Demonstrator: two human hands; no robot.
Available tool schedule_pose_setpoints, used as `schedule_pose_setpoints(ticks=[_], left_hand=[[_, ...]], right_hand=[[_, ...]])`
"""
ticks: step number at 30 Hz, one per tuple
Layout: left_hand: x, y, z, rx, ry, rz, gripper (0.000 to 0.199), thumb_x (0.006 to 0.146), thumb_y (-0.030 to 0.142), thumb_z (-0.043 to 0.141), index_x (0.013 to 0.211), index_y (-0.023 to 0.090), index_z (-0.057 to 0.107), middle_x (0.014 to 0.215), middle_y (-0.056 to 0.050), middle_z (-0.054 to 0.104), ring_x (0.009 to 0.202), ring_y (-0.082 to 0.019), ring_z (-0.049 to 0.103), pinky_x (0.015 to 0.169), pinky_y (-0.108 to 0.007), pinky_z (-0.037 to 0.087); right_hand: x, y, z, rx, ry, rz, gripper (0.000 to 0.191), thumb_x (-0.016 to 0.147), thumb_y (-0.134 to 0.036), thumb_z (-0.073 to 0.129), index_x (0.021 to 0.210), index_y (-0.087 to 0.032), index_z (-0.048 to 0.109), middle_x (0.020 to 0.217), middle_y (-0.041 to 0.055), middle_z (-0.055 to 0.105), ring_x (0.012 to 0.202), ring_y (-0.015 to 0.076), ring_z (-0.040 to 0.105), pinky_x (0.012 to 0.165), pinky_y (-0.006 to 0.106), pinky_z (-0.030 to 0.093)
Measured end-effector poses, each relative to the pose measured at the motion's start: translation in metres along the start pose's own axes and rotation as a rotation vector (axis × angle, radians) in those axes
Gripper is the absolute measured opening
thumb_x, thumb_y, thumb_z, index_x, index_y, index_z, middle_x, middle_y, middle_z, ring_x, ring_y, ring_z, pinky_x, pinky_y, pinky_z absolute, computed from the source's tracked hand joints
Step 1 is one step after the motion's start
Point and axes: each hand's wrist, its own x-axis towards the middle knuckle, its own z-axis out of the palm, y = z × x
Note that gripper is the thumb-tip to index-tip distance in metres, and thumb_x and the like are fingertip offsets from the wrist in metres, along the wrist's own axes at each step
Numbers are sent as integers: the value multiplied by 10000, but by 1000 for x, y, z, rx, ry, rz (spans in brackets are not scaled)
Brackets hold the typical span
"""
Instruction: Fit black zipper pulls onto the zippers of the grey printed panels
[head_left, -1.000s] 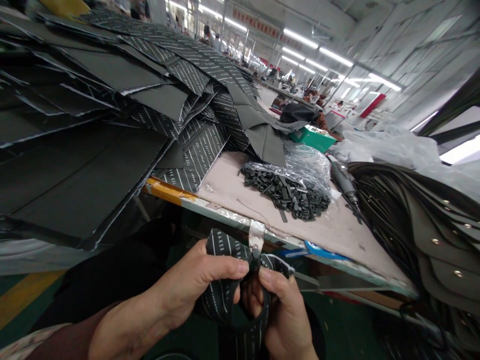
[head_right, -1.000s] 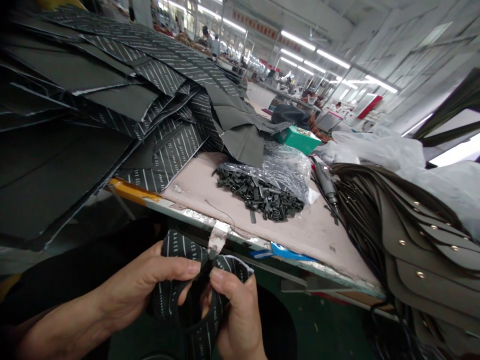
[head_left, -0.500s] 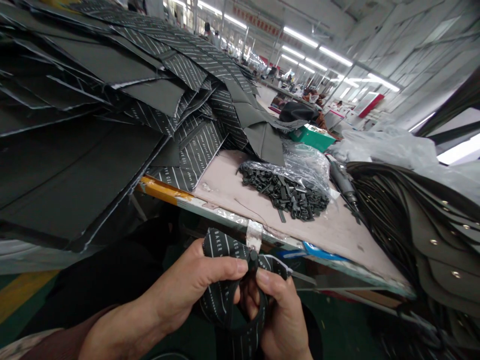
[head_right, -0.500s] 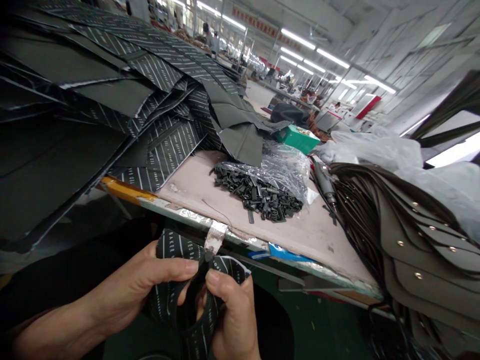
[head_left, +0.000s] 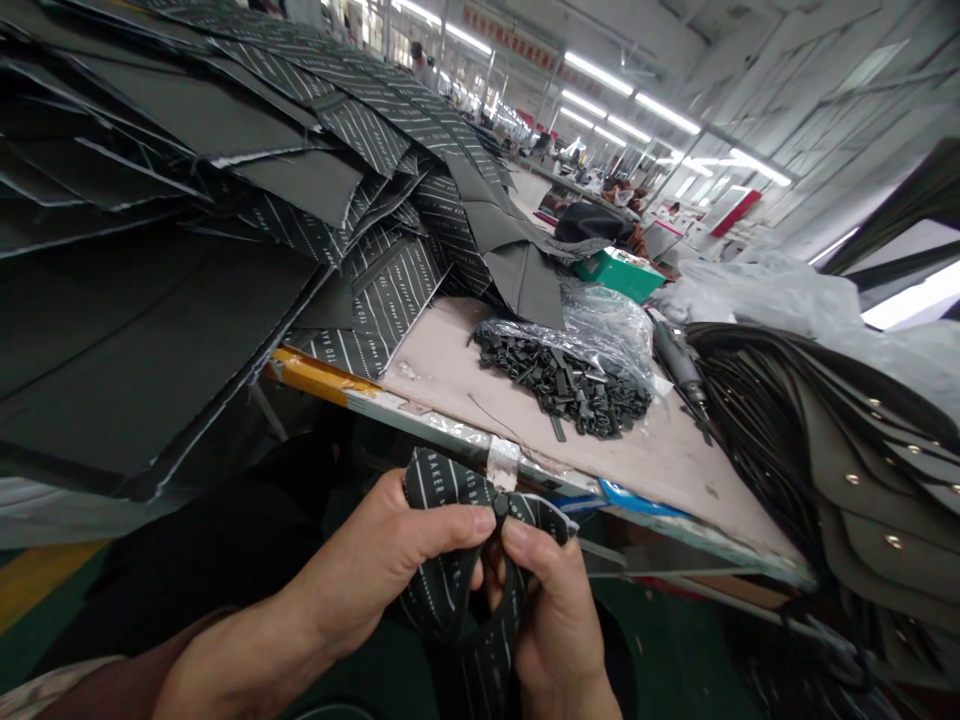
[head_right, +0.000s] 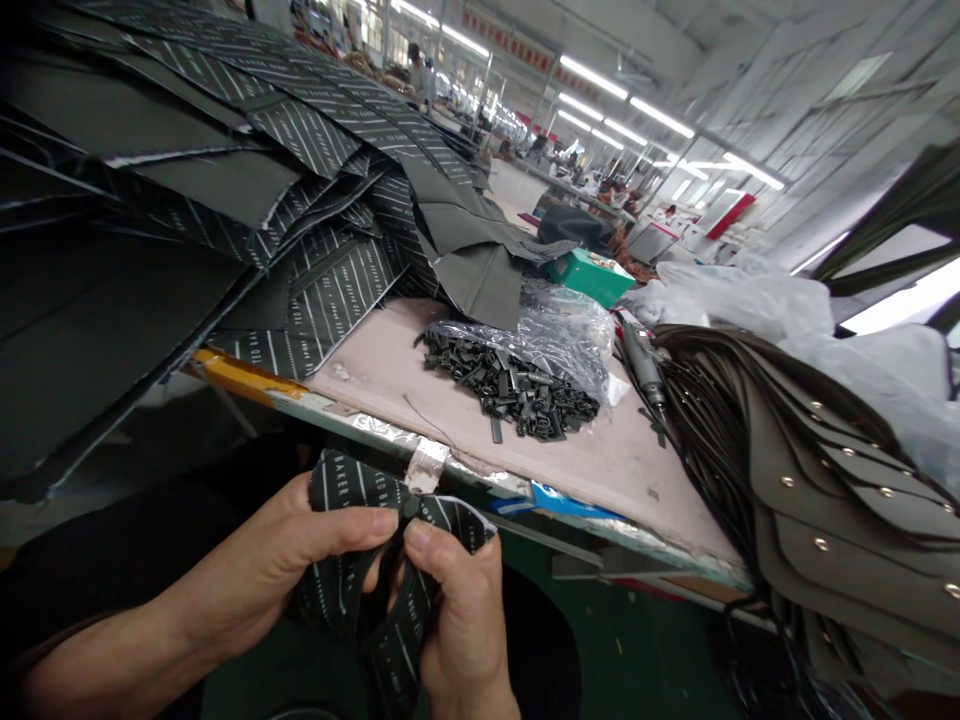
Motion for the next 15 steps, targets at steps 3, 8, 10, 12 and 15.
schedule_pose_setpoints(ticks=[3,8,10,12,15], left_hand=[[-2,0,-1,16,13,-6,216,727,298,788,619,125,718,586,-20,686,538,-120,591,547,-195,492],[-2,1,-4,12,21,-53,168,721,266,796,817,132,767,732,-53,749,683,-179,661,681,-261,553],[-1,1,-4,-2,0,-38,159,725,254,778,820,126,767,725,-60,747,677,-186,664,672,-268,555],[0,1,-4,-6,-8,-28,149,722,245,770,806,123,758,721,-58,742,648,-177,655,663,-265,552],[0,0,-4,-8,9,-37,162,700,249,783,790,121,742,711,-56,732,626,-170,644,628,-250,536]], right_hand=[[0,2,-1,-3,11,-10,114,670,-237,842,662,-170,749,536,-10,694,461,102,606,489,170,509],[-1,2,-1,83,64,-26,179,602,-187,886,591,-193,707,476,-64,602,427,60,500,429,131,418],[-1,2,1,100,71,-21,203,584,-183,887,562,-194,686,451,-71,557,408,59,448,395,138,375],[-1,1,2,102,82,-27,200,573,-184,882,560,-195,683,456,-68,550,405,62,420,396,154,376],[-2,0,4,96,89,-17,202,558,-184,877,547,-193,675,467,-65,547,406,56,397,408,161,388]])
